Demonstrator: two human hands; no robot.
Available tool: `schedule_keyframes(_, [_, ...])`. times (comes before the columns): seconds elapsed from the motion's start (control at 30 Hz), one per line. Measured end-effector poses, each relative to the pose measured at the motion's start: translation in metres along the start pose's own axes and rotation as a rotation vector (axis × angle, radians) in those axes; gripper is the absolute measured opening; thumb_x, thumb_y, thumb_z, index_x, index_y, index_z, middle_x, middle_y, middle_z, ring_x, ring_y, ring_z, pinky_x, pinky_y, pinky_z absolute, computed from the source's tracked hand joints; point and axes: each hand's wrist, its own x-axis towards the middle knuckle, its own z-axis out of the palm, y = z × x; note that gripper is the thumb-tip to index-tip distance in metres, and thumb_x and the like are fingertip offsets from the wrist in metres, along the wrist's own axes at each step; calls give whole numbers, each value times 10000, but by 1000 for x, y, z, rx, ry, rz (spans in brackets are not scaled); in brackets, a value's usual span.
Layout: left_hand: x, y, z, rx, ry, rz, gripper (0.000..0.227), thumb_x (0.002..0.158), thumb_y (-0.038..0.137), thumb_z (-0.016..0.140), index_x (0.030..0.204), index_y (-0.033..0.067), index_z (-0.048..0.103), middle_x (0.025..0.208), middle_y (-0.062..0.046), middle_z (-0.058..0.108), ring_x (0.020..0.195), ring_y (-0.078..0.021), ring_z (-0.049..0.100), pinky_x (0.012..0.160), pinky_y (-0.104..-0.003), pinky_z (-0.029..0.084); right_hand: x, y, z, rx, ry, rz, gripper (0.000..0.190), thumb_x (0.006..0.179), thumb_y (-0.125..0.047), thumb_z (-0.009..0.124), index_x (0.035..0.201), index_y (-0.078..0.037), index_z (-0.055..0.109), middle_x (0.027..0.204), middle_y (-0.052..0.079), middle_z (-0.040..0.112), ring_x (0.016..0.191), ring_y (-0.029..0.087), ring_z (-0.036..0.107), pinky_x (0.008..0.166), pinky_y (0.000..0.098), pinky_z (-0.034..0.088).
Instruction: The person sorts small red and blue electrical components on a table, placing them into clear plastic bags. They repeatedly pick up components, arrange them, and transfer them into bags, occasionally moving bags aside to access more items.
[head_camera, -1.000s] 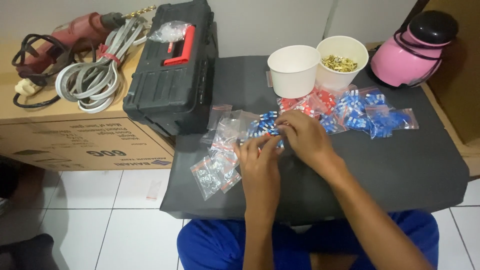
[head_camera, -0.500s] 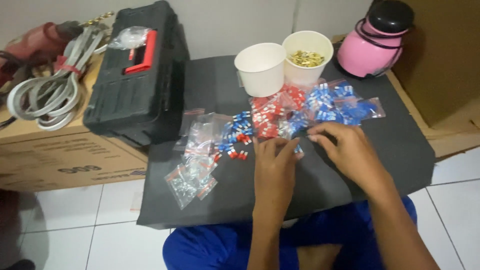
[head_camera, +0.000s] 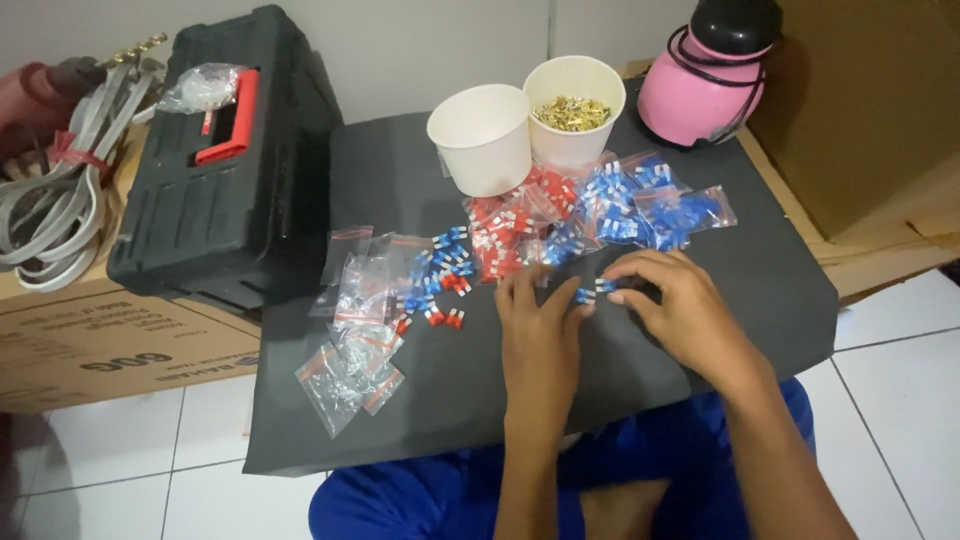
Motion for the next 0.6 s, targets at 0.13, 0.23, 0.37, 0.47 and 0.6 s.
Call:
schedule_keyframes(0.13, [4,14,-9,47,-27,-7,235,865,90,751,1099,82,778,1277,-138,587,1355,-407,463,1128,-483,457,-1,-3,0,-1,4,16,166,881,-65,737,1020,-137,792,1084,60,790,1014,308,695,891,438,534])
schedule_keyframes(0.23, [6,15,-7,60,-29,-51,198,856,58,752,1045,95,800,1316,-123,579,1390,-398,427,1119,-445,471,-2,-4,-1,7,-3,17,168,863,-51,746,1005,-124,797,1070,82,797,1013,334,697,899,457,531])
schedule_keyframes(0.37, [6,13,-7,15,-36,-116,156,880,82,737,1029,68,780,1364,-133,544,1435,-420,368,1108,-448,481,-3,-4,-1,9,-16,19,181,859,-55,752,1024,-117,792,1081,82,796,1024,338,692,899,466,529])
schedule_keyframes(0.47, [6,13,-7,9,-26,-88,156,895,83,730,1041,70,781,1399,-145,519,1464,-442,327,1109,-436,484,-1,-5,-1,13,-22,27,186,860,-55,748,1026,-124,796,1078,71,799,1016,329,686,896,460,527])
schedule_keyframes(0.6, [4,9,-5,15,3,-50,179,875,80,739,1049,71,779,1410,-158,513,1468,-469,313,1111,-459,497,-2,-7,0,15,-23,20,175,869,-63,743,1024,-128,792,1081,73,798,1005,331,683,890,462,522])
